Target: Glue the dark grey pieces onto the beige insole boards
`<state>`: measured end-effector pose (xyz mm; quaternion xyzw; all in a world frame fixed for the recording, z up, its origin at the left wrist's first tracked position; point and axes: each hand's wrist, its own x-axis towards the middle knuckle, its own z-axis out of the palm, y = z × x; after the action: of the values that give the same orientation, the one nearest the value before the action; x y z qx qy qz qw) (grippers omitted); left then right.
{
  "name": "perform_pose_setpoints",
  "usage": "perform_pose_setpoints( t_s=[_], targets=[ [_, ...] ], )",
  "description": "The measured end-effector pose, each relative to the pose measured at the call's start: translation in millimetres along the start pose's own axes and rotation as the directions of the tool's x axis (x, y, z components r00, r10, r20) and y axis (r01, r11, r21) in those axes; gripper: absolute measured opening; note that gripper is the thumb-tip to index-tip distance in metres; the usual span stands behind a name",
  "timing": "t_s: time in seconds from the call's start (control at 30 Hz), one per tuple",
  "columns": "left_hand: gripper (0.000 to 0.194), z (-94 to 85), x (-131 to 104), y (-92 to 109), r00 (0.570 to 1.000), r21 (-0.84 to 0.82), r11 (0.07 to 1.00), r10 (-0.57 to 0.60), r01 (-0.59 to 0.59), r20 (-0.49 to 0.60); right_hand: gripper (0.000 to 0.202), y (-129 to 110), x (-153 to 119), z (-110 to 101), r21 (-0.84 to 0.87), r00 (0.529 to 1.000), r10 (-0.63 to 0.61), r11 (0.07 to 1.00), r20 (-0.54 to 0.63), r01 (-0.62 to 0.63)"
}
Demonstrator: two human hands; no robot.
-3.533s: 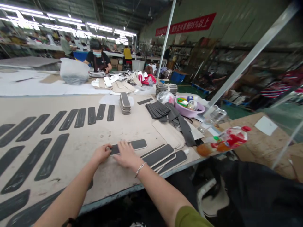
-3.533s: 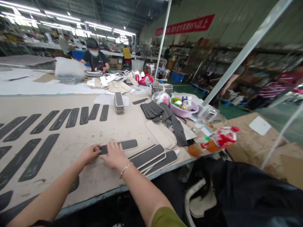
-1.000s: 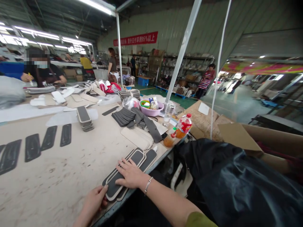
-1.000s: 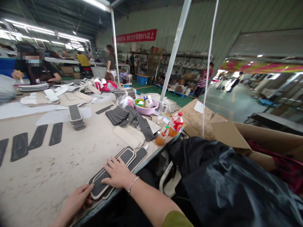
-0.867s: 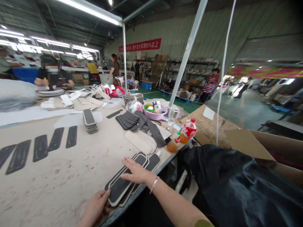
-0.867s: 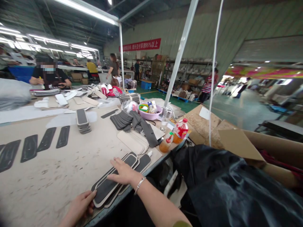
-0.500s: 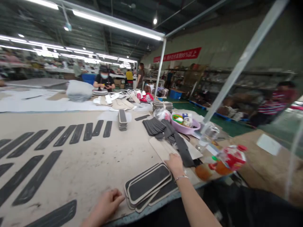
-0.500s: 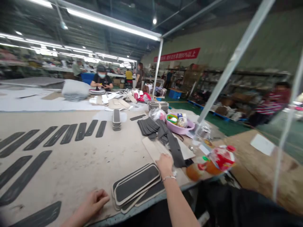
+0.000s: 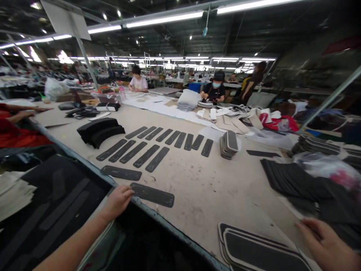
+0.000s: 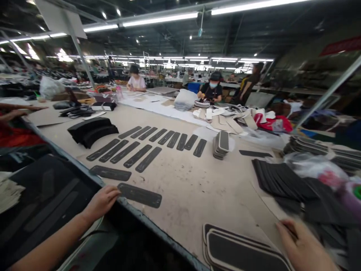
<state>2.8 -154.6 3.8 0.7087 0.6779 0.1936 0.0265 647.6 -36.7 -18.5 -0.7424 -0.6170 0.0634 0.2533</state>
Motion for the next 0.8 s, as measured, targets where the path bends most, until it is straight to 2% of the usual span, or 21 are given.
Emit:
perform_pose_setpoints(
  t_s=[0.1, 0.2, 0.3, 0.4, 0.5, 0.57, 0.67, 0.73, 0.8],
  targets=[
    [0.024, -8.9, -8, -36, 1.0, 0.075, 0.997, -0.02, 0.021, -0.004, 0.029, -72, 3, -5, 0.242, 0.996, -0.041, 0.97, 0.075, 0.022],
    [0.027, -9.2, -8, -50, 0.999, 0.016, 1.0, 0.005, -0.006, 0.051, 0.036, -124, 5, 15, 0.426, 0.971, -0.12, 0.905, 0.207, 0.021],
    [0.032, -4.5, -4, -52, 0.992, -0.1, 0.995, 0.038, -0.026, 0.119, 0.044, -137, 4, 55, 0.479, 0.896, -0.199, 0.878, 0.398, -0.018],
    [0.028, 2.5, 2, -57, 0.98, -0.154, 0.988, 0.04, -0.009, 0.195, 0.047, -120, 6, 103, 0.347, 0.84, -0.214, 0.937, 0.499, 0.032],
    [0.023, 7.7, 5, -66, 0.963, -0.201, 0.979, 0.033, 0.022, 0.267, 0.046, -101, 15, 143, 0.166, 0.851, -0.268, 0.962, 0.452, 0.215],
    [0.019, 6.4, 7, -68, 0.951, -0.233, 0.972, 0.036, 0.038, 0.306, 0.042, -101, 17, 158, 0.099, 0.836, -0.383, 0.921, 0.392, 0.376],
    [0.017, -3.6, 12, -63, 0.937, -0.284, 0.958, 0.064, 0.039, 0.345, 0.039, -121, 8, 161, -0.025, 0.798, -0.533, 0.827, 0.28, 0.561],
    [0.017, -12.8, 17, -57, 0.927, -0.308, 0.951, 0.093, 0.026, 0.364, 0.038, -142, -6, 156, -0.137, 0.823, -0.537, 0.816, 0.185, 0.562],
    [0.019, -20.9, 24, -53, 0.914, -0.319, 0.948, 0.125, 0.004, 0.385, 0.037, -162, -22, 150, -0.143, 0.84, -0.529, 0.828, 0.123, 0.543]
  ],
)
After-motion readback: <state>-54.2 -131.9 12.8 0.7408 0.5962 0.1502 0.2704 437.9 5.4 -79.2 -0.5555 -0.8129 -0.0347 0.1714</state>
